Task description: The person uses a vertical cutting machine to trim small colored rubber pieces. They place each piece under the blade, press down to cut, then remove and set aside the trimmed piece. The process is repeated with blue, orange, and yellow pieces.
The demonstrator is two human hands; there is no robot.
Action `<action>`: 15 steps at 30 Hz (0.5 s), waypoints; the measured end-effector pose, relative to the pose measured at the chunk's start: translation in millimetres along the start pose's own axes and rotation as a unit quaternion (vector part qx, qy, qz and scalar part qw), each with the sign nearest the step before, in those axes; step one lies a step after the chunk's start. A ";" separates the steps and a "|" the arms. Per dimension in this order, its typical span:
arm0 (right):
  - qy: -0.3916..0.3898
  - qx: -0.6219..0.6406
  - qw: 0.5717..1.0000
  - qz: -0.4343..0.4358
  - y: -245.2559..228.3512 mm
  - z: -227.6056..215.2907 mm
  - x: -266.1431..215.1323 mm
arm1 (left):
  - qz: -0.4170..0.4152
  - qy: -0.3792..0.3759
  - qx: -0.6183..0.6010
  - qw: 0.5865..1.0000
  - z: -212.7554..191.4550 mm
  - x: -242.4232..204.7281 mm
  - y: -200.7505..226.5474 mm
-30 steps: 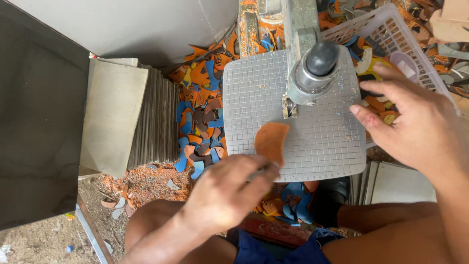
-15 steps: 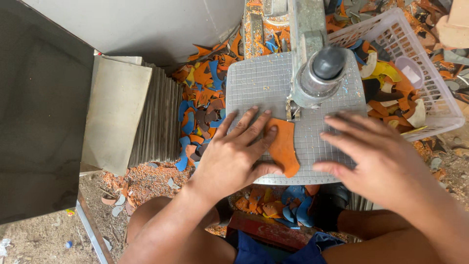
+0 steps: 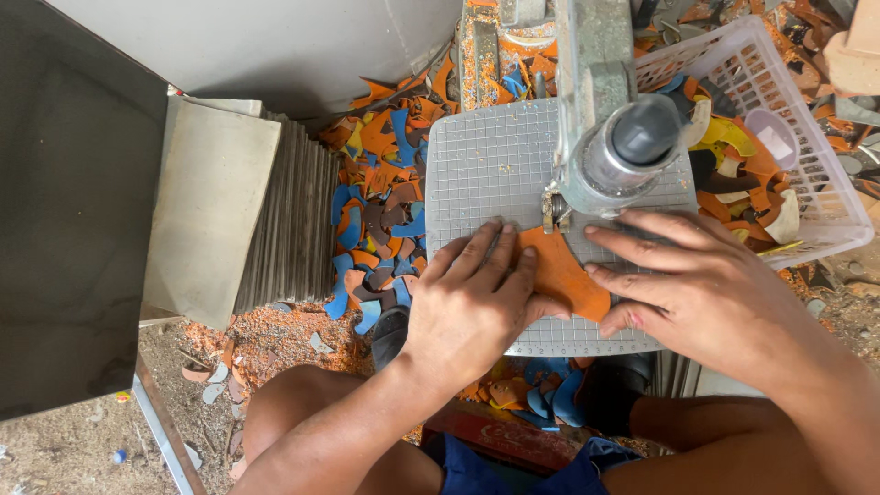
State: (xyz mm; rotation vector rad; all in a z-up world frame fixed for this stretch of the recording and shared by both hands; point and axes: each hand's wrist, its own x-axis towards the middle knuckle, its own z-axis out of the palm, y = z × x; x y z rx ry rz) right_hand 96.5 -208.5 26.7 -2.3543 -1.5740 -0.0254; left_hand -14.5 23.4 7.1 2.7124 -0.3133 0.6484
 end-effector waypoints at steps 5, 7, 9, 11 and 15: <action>-0.012 -0.004 1.000 0.002 5.2 -0.8 1.0 | 0.001 -0.014 0.009 1.000 -1.8 2.4 3.9; -0.015 -0.005 1.000 0.002 5.1 -0.7 0.8 | -0.007 -0.026 0.021 0.999 -4.4 2.2 8.5; -0.018 -0.009 1.000 0.004 4.9 0.0 0.4 | -0.019 -0.031 0.034 0.999 -7.0 1.1 14.9; -0.013 -0.009 1.000 0.007 4.8 1.1 0.4 | -0.035 -0.032 0.051 0.998 -9.6 -0.5 22.0; -0.016 -0.002 1.000 0.016 4.3 5.0 -1.1 | -0.070 -0.043 0.074 0.994 -6.6 -2.4 39.2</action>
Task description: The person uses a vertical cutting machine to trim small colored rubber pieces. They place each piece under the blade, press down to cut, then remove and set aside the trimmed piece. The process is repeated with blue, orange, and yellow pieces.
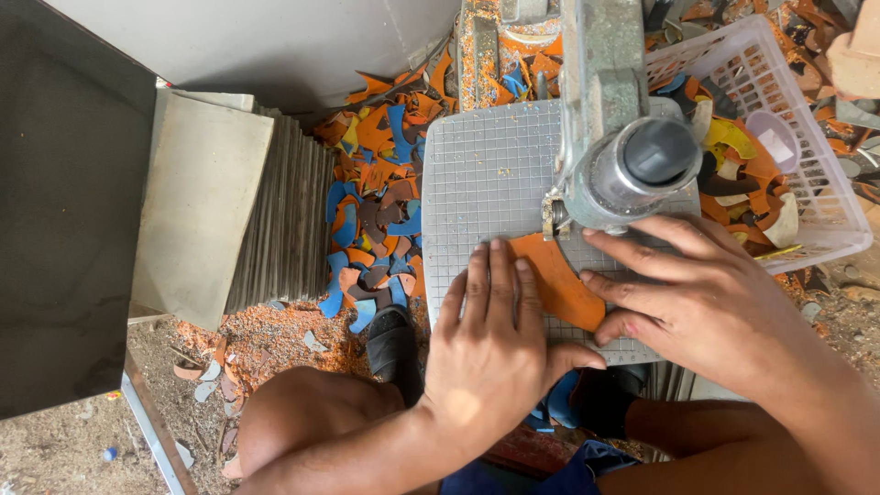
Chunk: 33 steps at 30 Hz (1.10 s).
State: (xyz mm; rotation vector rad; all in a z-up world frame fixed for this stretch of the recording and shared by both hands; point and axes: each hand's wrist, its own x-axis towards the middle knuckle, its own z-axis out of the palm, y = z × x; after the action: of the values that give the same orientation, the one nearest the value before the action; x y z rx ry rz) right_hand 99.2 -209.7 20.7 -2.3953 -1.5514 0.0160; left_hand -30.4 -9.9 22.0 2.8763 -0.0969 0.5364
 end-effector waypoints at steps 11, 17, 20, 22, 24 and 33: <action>-0.066 0.004 0.998 -0.018 18.3 -4.3 -14.4 | -0.014 0.019 0.041 0.999 16.6 6.0 11.6; -0.025 0.027 0.999 -0.033 17.5 -2.6 -15.5 | -0.020 0.026 0.051 0.998 14.7 7.0 16.6; -0.036 0.023 0.999 -0.029 18.9 -2.2 -14.6 | -0.025 0.012 0.052 0.998 15.2 6.6 20.1; -0.047 0.020 0.998 -0.024 19.0 -2.4 -14.3 | -0.030 0.013 0.044 0.998 16.9 7.0 21.4; -0.057 0.013 0.998 -0.018 19.3 -2.5 -14.0 | -0.032 0.012 0.041 0.999 18.9 6.7 22.3; -0.054 0.002 0.998 -0.009 18.1 -2.1 -14.2 | -0.022 0.008 0.044 0.999 26.8 7.3 25.7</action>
State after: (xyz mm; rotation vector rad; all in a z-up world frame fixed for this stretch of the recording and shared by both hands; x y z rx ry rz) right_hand 109.7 -229.8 16.2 -2.4129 -1.6192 0.1465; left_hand -16.9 -41.0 5.3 2.9501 -0.0062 0.5698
